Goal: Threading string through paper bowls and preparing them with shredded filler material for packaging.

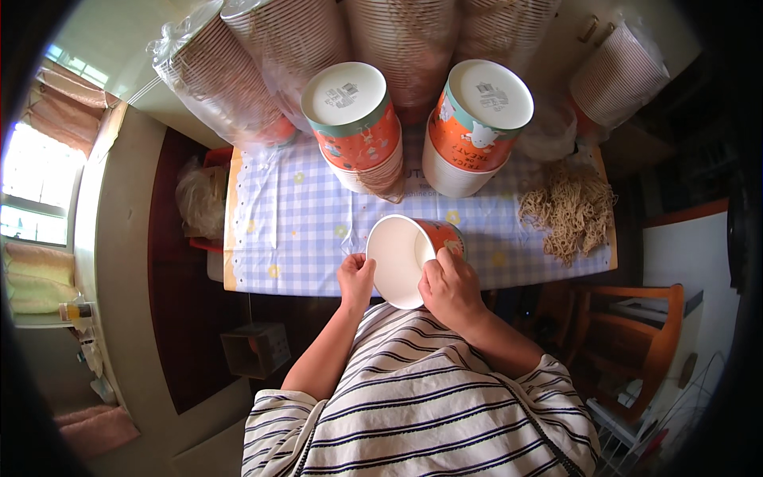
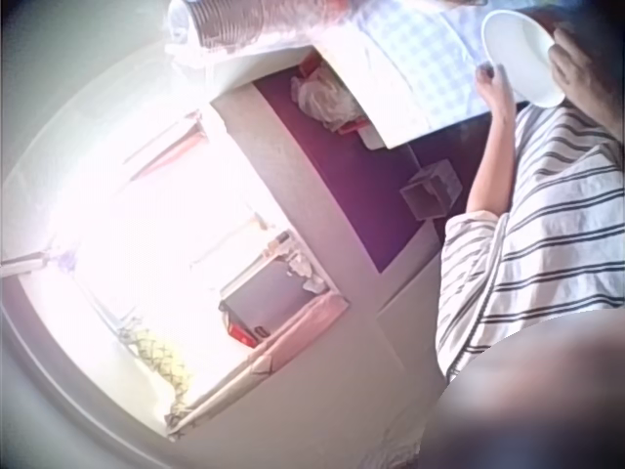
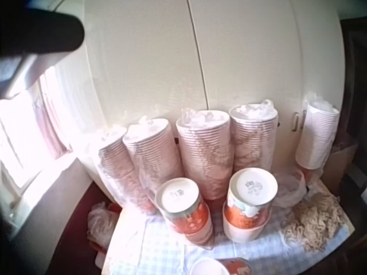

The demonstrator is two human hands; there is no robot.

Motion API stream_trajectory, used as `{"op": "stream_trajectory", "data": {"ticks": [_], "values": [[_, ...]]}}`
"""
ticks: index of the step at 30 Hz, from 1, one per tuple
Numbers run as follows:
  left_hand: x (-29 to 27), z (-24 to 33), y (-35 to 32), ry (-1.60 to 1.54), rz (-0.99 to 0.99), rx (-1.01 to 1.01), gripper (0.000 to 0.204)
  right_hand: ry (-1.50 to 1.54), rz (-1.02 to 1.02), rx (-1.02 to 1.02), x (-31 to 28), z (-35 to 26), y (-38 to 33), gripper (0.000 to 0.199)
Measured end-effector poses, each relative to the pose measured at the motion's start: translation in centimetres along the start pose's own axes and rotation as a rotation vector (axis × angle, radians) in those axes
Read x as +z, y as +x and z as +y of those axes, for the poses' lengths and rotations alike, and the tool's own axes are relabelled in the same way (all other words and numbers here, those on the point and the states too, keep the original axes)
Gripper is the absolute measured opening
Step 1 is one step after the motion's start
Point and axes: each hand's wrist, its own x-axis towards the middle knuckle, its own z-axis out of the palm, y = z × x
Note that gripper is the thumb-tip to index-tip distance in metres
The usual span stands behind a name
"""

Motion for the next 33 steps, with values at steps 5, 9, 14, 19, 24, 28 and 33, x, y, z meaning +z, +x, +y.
{"op": "stream_trajectory", "data": {"ticks": [5, 9, 14, 19, 24, 28, 33], "values": [[0.4, 0.2, 0.1, -0.036, -0.001, 0.012, 0.01, 0.012, 0.001, -0.002, 0.0, 0.0, -0.1, 0.017], [1.1, 0.1, 0.4, 0.009, 0.042, 0.052, 0.014, 0.022, 0.008, -0.004, 0.0, -0.1, 0.0, 0.017], [1.3, 0.3, 0.3, 0.012, 0.028, 0.078, 0.015, 0.036, 0.002, 0.017, -0.1, 0.0, -0.1, 0.017], [1.2, 0.2, 0.3, 0.063, 0.051, 0.103, 0.017, 0.037, 0.007, -0.002, -0.1, 0.1, -0.1, 0.017], [1.5, 1.5, 0.1, 0.23, 0.105, 0.084, 0.019, 0.015, 0.004, -0.01, 0.2, -0.1, -0.3, 0.018], [1.5, 1.2, 0.6, 0.238, 0.124, 0.08, 0.02, -0.021, -0.024, -0.042, 0.1, -0.7, -0.3, 0.014], [1.5, 0.4, 1.2, 0.216, 0.155, 0.071, 0.02, 0.005, -0.025, -0.042, 0.1, -0.7, -0.3, 0.015]]}}
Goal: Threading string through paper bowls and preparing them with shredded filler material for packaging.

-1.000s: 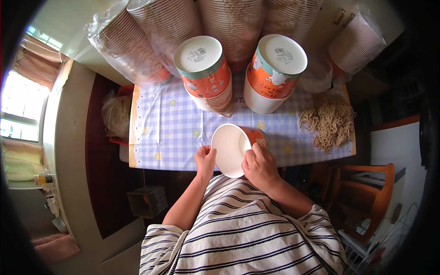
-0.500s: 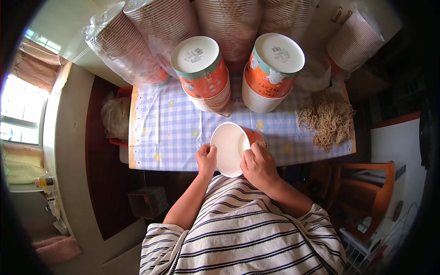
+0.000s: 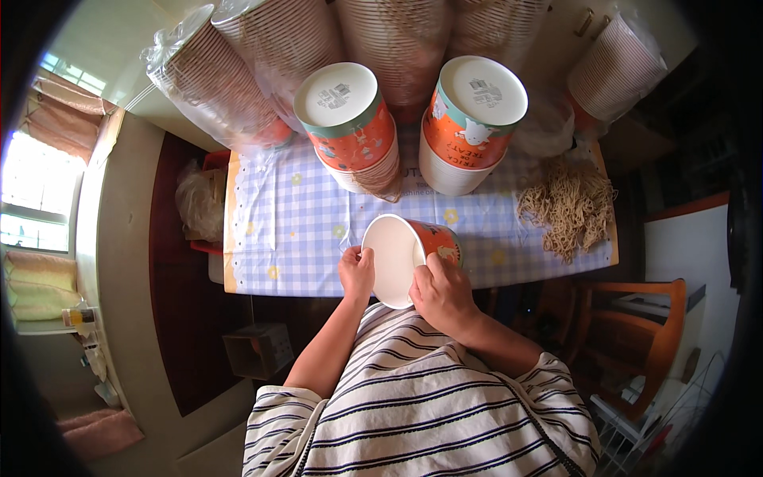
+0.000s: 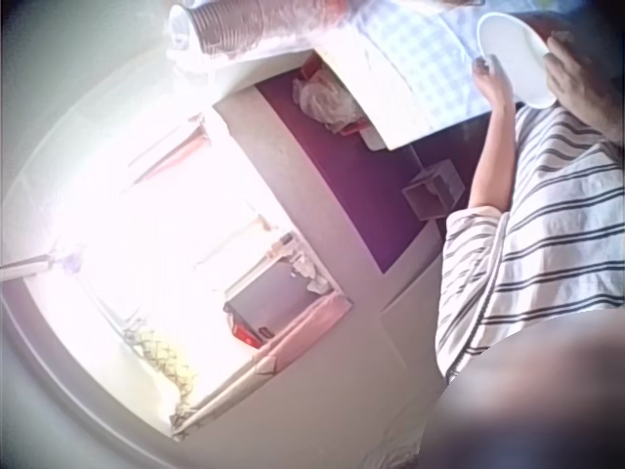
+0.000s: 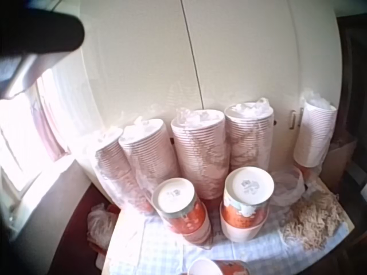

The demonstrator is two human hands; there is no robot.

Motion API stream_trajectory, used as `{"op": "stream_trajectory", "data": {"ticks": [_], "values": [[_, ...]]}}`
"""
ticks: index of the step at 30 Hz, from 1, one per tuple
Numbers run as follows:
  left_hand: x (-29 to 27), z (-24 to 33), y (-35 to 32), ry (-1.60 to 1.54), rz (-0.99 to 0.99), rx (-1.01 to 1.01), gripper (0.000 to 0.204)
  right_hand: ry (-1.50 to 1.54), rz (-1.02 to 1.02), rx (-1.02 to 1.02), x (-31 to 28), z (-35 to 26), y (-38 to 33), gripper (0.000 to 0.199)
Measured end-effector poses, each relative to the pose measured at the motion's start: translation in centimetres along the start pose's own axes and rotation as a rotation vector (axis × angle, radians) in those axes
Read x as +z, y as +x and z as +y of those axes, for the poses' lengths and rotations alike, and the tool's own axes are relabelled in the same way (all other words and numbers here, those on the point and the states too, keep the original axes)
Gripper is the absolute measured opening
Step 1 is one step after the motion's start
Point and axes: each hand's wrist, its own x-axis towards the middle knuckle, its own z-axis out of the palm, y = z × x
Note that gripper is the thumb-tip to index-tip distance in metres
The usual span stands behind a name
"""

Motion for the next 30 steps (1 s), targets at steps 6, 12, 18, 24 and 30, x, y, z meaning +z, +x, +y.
{"op": "stream_trajectory", "data": {"ticks": [6, 12, 18, 24, 30], "values": [[-0.2, 0.1, -0.2, 0.063, 0.0, 0.033, 0.015, 0.025, 0.001, 0.001, 0.1, 0.2, 0.0, 0.015], [0.2, -0.6, 0.0, -0.212, -0.025, 0.017, 0.01, 0.03, 0.002, 0.012, 0.3, 0.3, 0.0, 0.015], [-0.1, -0.2, -0.2, -0.226, -0.127, -0.034, 0.019, 0.035, 0.008, 0.034, 0.3, 0.4, 0.1, 0.016], [-0.4, -0.1, -0.2, -0.197, -0.177, -0.027, 0.026, 0.071, 0.044, 0.067, 0.1, 0.8, 0.3, 0.016], [-1.3, 0.5, -1.1, -0.428, -0.26, -0.017, 0.033, 0.136, 0.01, 0.199, -1.1, 3.7, 0.8, 0.011]]}}
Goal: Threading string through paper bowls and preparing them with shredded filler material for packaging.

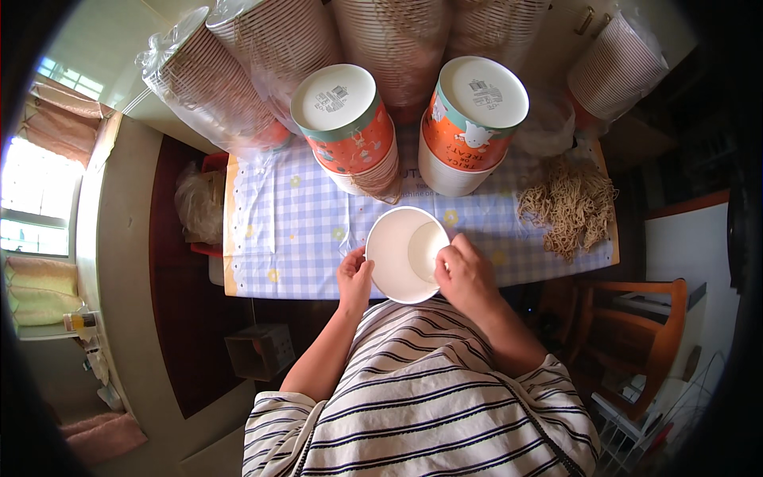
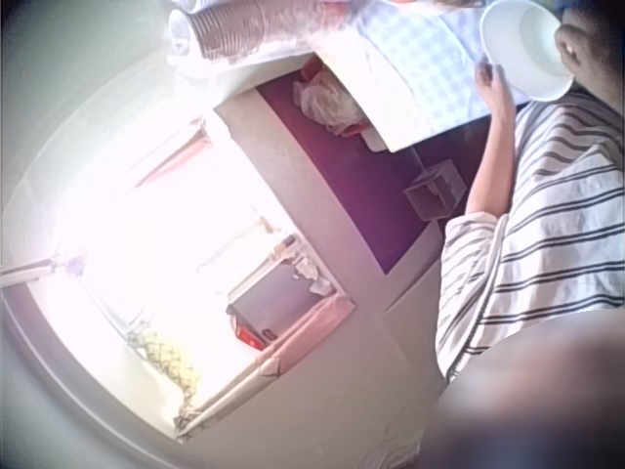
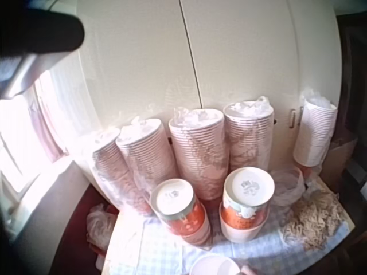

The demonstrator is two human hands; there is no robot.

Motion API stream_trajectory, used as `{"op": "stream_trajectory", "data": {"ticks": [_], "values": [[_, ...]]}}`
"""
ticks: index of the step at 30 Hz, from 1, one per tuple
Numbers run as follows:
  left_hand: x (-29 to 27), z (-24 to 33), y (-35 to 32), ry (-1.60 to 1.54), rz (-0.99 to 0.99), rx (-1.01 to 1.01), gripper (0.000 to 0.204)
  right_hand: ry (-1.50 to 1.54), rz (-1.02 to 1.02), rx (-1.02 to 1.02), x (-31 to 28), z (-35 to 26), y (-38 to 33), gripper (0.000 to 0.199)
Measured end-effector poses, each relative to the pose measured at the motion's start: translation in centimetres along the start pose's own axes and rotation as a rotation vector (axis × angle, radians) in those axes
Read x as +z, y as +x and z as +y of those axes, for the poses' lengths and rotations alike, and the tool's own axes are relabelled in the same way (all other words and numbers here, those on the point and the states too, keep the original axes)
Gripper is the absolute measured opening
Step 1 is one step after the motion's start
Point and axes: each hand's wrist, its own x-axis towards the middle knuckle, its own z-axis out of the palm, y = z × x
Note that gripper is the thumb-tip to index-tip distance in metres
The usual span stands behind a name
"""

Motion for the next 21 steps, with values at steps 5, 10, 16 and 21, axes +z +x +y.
{"op": "stream_trajectory", "data": {"ticks": [5, 10, 16, 21], "values": [[-0.5, 1.2, -2.0, 0.055, -0.076, -0.001, 0.033, 0.073, 0.02, 0.039, -0.3, 2.7, 1.1, 0.007], [0.4, 2.3, -3.9, 0.056, -0.12, -0.067, 0.037, 0.356, 0.097, -0.057, -1.7, 0.1, 2.8, 0.007], [-0.1, 2.6, -4.2, -0.041, -0.134, -0.173, 0.029, 0.469, -0.319, 0.008, 5.3, 0.0, 2.8, 0.008], [-1.3, 1.8, -3.5, 0.041, -0.125, -0.073, 0.024, 0.48, -0.376, 0.059, 7.7, 0.4, 2.9, 0.01]]}}
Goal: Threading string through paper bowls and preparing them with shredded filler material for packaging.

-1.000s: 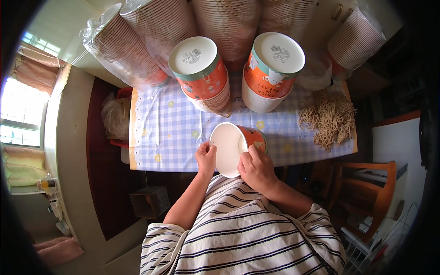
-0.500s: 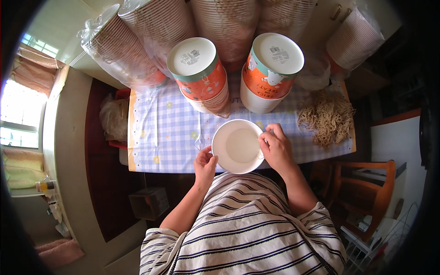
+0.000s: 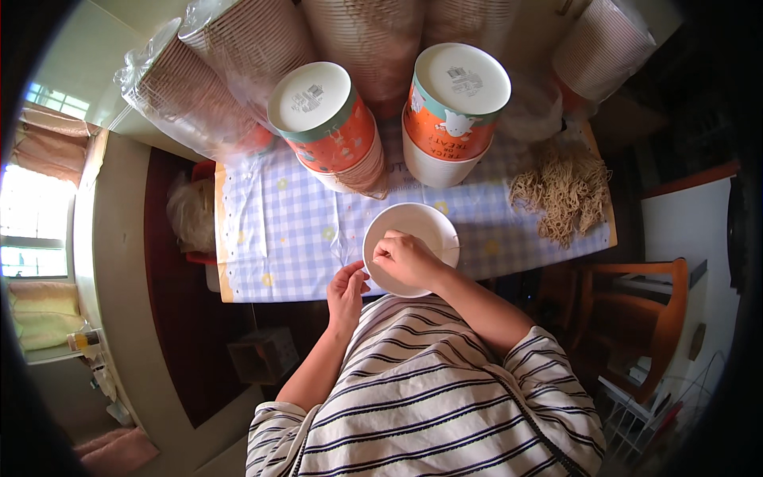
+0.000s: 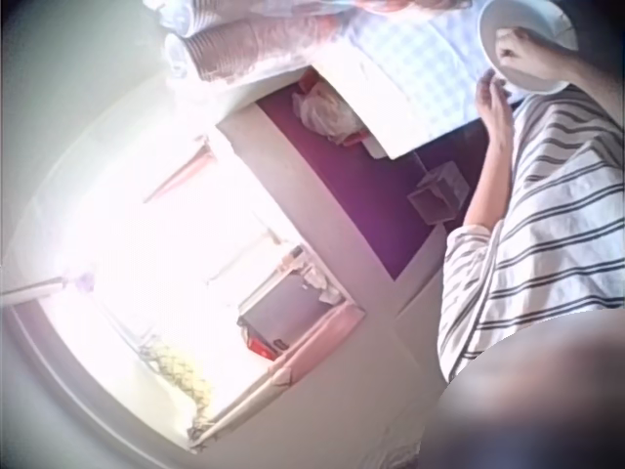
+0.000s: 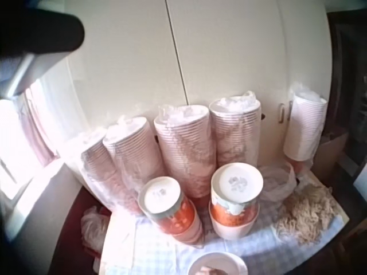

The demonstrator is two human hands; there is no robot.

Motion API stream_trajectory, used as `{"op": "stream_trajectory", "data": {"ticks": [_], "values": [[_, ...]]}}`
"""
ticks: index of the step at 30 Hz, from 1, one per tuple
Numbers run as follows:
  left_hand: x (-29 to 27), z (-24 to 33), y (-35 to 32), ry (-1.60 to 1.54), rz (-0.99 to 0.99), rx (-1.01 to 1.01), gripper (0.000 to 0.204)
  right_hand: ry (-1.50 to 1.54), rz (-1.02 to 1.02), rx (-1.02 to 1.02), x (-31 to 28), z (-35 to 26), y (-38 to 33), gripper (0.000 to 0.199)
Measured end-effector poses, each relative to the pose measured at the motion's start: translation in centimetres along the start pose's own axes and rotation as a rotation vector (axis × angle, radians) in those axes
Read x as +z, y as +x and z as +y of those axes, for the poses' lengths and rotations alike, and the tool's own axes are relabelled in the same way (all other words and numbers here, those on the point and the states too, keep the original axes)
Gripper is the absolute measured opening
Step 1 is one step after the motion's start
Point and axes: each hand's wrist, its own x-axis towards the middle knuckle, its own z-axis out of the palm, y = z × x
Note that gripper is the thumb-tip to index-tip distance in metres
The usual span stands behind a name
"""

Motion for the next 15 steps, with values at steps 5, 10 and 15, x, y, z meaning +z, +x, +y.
{"op": "stream_trajectory", "data": {"ticks": [5, 10, 15], "values": [[-0.1, 0.45, 0.44, 0.134, 0.009, 0.034, 0.022, -0.004, 0.033, -0.009, 0.28, 0.21, 0.17, 0.009], [0.02, 0.39, 0.7, 0.203, 0.03, 0.057, 0.02, -0.009, 0.028, -0.016, 0.62, 0.62, 0.22, 0.009], [-0.27, 0.25, 0.87, 0.275, 0.012, 0.092, 0.018, -0.002, 0.027, -0.006, 0.8, 0.51, 0.39, 0.009]]}}
